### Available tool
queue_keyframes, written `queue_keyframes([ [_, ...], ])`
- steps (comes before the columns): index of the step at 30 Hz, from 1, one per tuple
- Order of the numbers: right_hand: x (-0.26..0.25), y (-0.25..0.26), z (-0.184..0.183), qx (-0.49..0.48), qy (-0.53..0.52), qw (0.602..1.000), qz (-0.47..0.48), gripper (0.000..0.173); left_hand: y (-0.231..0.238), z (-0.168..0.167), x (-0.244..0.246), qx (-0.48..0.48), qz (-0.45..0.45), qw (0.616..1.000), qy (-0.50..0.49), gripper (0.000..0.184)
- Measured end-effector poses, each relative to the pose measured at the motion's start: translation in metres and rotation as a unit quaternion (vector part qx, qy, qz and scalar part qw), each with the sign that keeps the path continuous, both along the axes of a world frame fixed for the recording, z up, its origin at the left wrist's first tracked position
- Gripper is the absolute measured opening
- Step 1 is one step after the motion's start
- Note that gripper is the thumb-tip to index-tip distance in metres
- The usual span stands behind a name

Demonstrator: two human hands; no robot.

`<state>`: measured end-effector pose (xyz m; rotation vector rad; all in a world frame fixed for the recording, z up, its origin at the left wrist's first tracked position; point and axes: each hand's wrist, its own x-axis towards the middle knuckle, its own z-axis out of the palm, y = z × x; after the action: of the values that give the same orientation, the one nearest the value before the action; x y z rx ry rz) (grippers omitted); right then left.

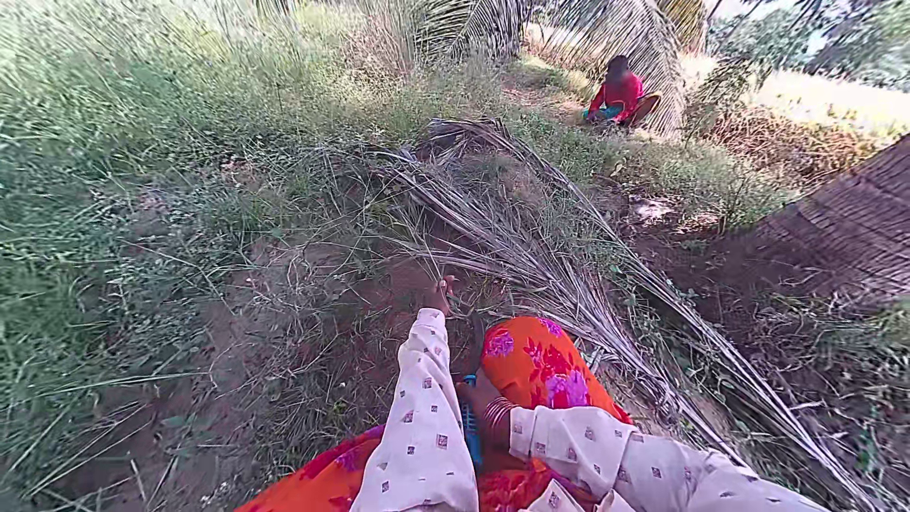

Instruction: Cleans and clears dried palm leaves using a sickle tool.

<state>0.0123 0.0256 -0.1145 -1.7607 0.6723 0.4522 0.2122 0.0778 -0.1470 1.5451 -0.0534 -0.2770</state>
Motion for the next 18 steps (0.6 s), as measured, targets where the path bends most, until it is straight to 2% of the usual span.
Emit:
queue_keyframes([
  [2, -0.015, -0.003, 0.006, 0.03, -0.006, 0.998, -0.048, 0.051, 0.003, 0.003, -0.003, 0.055, -0.026, 0.998, 0.013, 0.039],
  [4, -0.031, -0.009, 0.019, 0.088, -0.012, 0.993, -0.081, 0.038, 0.007, 0.003, -0.002, 0.082, 0.01, 0.996, 0.022, 0.04],
  [6, -0.052, -0.015, 0.032, 0.146, -0.023, 0.986, -0.081, 0.031, 0.022, 0.002, 0.009, 0.043, 0.153, 0.987, 0.007, 0.039],
  [8, -0.063, -0.019, 0.04, 0.175, -0.054, 0.98, -0.073, 0.032, 0.054, 0.008, 0.027, -0.041, 0.277, 0.96, -0.029, 0.039],
  [10, -0.059, -0.024, 0.037, 0.178, -0.093, 0.976, -0.081, 0.035, 0.09, 0.028, 0.03, -0.091, 0.348, 0.932, -0.043, 0.043],
  [12, -0.046, -0.026, 0.028, 0.177, -0.127, 0.97, -0.11, 0.036, 0.113, 0.054, 0.023, -0.103, 0.374, 0.921, -0.028, 0.045],
  [14, -0.034, -0.023, 0.026, 0.188, -0.128, 0.962, -0.151, 0.032, 0.118, 0.068, 0.012, -0.078, 0.373, 0.924, 0.041, 0.055],
  [16, -0.031, -0.017, 0.024, 0.195, -0.122, 0.957, -0.176, 0.032, 0.109, 0.058, 0.002, -0.049, 0.351, 0.928, 0.117, 0.071],
  [18, -0.03, -0.011, 0.02, 0.195, -0.122, 0.958, -0.17, 0.036, 0.097, 0.039, -0.006, 0.005, 0.298, 0.938, 0.175, 0.075],
])
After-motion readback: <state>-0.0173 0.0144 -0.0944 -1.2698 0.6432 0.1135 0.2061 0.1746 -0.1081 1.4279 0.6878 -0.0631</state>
